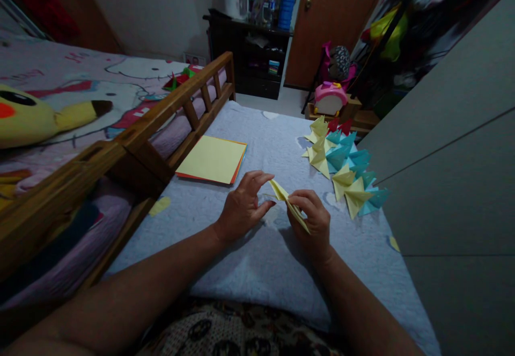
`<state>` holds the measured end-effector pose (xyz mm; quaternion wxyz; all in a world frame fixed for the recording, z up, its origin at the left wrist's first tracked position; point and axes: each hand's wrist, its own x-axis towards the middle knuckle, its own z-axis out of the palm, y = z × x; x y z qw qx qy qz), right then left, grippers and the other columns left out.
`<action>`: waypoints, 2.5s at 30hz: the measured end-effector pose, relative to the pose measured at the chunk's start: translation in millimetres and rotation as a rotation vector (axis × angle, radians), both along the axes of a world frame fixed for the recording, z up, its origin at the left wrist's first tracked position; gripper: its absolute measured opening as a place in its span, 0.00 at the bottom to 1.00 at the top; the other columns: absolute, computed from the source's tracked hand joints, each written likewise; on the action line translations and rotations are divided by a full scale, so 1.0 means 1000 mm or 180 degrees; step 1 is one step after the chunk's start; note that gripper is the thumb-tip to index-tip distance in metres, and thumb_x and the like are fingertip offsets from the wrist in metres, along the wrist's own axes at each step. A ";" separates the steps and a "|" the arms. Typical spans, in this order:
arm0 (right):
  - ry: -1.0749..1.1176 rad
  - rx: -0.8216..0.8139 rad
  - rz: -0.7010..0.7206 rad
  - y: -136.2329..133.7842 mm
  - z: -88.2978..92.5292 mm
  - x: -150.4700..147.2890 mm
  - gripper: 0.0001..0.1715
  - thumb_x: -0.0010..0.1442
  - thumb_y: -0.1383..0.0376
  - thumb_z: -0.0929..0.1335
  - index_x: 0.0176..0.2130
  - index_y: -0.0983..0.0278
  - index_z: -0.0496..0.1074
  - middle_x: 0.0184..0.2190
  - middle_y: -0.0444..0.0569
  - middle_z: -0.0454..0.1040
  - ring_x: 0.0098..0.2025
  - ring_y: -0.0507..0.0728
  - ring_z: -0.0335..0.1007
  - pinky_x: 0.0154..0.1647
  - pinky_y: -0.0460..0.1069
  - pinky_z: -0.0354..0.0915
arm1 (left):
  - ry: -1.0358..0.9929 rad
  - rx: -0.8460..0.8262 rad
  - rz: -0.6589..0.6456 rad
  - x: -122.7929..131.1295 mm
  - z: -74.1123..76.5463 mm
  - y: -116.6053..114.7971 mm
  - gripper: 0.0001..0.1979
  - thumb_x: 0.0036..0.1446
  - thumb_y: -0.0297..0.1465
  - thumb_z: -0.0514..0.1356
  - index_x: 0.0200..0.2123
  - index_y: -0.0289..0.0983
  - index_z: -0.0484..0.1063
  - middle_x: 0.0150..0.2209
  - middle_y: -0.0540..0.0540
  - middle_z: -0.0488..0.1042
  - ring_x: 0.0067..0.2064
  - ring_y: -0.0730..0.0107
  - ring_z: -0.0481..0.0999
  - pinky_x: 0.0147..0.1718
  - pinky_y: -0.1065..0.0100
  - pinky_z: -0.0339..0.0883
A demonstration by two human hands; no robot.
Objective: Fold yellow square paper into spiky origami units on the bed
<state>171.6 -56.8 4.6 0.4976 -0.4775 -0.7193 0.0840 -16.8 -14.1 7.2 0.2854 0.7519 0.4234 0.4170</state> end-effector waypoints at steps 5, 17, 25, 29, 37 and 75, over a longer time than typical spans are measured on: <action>-0.0337 0.0117 0.0101 -0.002 0.000 -0.003 0.08 0.65 0.71 0.65 0.40 0.59 0.72 0.39 0.50 0.73 0.38 0.54 0.73 0.37 0.49 0.70 | -0.0106 0.0483 -0.0713 -0.001 -0.003 0.003 0.14 0.61 0.22 0.58 0.48 0.41 0.73 0.54 0.44 0.73 0.40 0.71 0.77 0.43 0.65 0.74; -0.0708 -0.0640 0.0441 0.009 -0.017 -0.001 0.13 0.62 0.77 0.63 0.40 0.63 0.74 0.40 0.53 0.74 0.42 0.58 0.71 0.43 0.51 0.70 | 0.0543 0.0299 -0.1020 -0.005 -0.022 0.021 0.09 0.58 0.20 0.61 0.39 0.38 0.74 0.50 0.44 0.76 0.53 0.63 0.75 0.53 0.58 0.70; -0.1151 -0.0868 0.0429 0.011 -0.020 0.005 0.10 0.66 0.69 0.66 0.43 0.61 0.78 0.40 0.53 0.74 0.43 0.60 0.66 0.45 0.55 0.67 | 0.1932 0.0986 -0.0665 -0.014 -0.013 0.019 0.04 0.60 0.28 0.65 0.38 0.41 0.80 0.48 0.43 0.77 0.45 0.57 0.70 0.45 0.56 0.67; -0.1111 -0.0818 0.0406 0.012 -0.020 0.006 0.17 0.63 0.72 0.67 0.50 0.59 0.77 0.46 0.54 0.72 0.47 0.61 0.65 0.50 0.58 0.66 | 0.2090 0.0877 -0.0906 -0.016 -0.009 0.016 0.06 0.65 0.27 0.59 0.37 0.36 0.77 0.36 0.44 0.78 0.39 0.62 0.72 0.39 0.62 0.67; -0.1190 -0.0903 0.0265 0.018 -0.020 0.002 0.14 0.63 0.72 0.67 0.44 0.58 0.81 0.41 0.53 0.72 0.44 0.61 0.65 0.46 0.56 0.66 | 0.2136 0.0685 -0.0837 -0.019 -0.009 0.015 0.09 0.65 0.26 0.56 0.32 0.35 0.74 0.33 0.45 0.75 0.36 0.64 0.73 0.36 0.64 0.67; -0.1413 -0.1887 -0.0644 0.044 -0.012 -0.013 0.10 0.64 0.65 0.67 0.32 0.63 0.77 0.33 0.51 0.76 0.38 0.58 0.69 0.41 0.51 0.60 | 0.2167 0.0003 0.0147 -0.005 -0.011 0.015 0.09 0.66 0.30 0.56 0.32 0.37 0.69 0.34 0.45 0.72 0.39 0.60 0.72 0.42 0.60 0.68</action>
